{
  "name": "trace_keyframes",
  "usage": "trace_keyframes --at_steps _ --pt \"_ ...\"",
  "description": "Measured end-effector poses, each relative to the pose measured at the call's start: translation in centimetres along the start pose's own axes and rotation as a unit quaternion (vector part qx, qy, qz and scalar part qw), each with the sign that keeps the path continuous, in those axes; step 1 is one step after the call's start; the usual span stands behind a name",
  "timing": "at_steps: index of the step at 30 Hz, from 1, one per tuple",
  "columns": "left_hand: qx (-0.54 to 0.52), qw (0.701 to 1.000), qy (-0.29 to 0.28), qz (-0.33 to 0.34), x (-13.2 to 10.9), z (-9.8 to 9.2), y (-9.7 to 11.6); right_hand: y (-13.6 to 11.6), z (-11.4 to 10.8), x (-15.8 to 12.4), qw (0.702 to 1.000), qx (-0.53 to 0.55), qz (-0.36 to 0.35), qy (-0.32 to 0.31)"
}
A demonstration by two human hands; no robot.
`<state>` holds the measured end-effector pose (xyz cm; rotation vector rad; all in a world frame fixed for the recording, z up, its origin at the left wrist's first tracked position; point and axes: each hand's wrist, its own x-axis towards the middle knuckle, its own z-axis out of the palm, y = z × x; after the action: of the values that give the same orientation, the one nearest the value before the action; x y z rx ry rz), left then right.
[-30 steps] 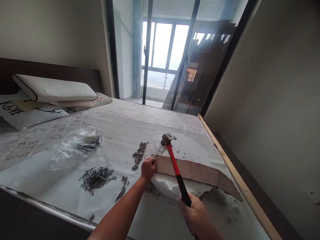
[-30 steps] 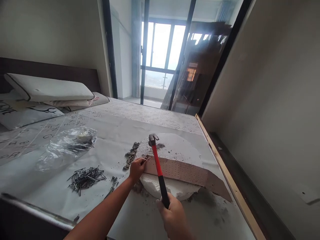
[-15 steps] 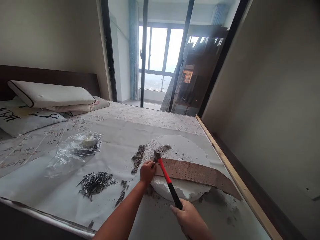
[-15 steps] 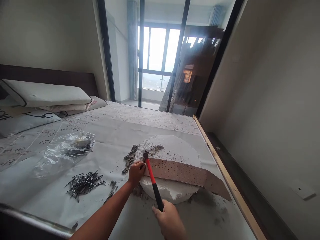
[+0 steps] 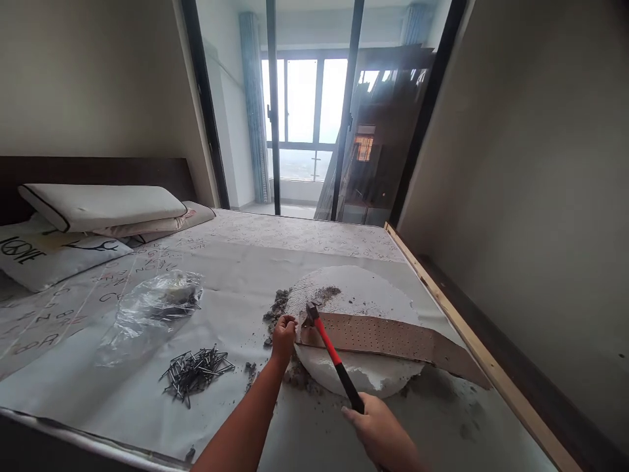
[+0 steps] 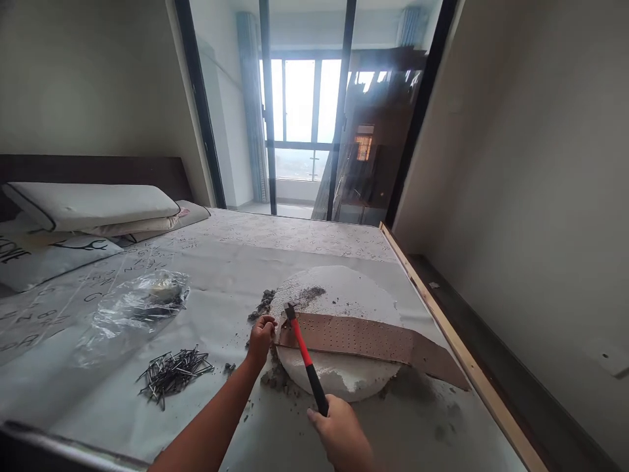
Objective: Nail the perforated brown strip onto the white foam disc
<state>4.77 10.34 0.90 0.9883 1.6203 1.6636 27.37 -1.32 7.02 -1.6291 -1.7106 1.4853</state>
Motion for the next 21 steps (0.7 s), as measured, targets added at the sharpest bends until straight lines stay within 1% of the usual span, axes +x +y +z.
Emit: trace_keyframes --at_steps 4,7,9,11,14,16,17,19,21 --pt "-0.035 0.999 -0.024 -0.008 0.2 -0.1 0.2 -0.3 -0.3 -0.5 0.999 -0.029 -0.029 0.032" --pt "-0.05 0.998 -0.034 -0.018 0.2 -0.3 0.6 -0.5 -0.7 -1.3 0.997 -0.003 -0.069 0.047" --pt "-0.045 0.998 -0.032 -0.022 0.3 -0.9 1.0 -0.3 -0.8 -1.5 0.996 0.033 -0.075 0.039" --pt "0.003 1.0 -0.018 -0.011 0.4 -2.0 1.4 0.1 -0.6 -1.6 0.996 0.073 -0.054 0.008" --pt "0.139 0.99 0.001 0.027 0.7 -4.7 1.8 0.7 0.2 -1.5 0.989 0.141 -0.003 -0.048" --pt "0.245 0.969 -0.009 0.042 0.7 -6.9 1.9 0.8 0.6 -1.5 0.978 0.192 0.034 -0.07" --pt "0.307 0.951 -0.028 0.038 0.6 -8.0 1.9 0.8 0.7 -1.5 0.972 0.215 0.052 -0.076" --pt "0.429 0.899 -0.089 0.005 0.3 -10.1 1.8 0.7 0.7 -1.6 0.961 0.252 0.078 -0.086" --pt "0.507 0.848 -0.147 -0.033 -0.4 -11.7 1.6 0.5 0.5 -1.8 0.949 0.288 0.08 -0.101"
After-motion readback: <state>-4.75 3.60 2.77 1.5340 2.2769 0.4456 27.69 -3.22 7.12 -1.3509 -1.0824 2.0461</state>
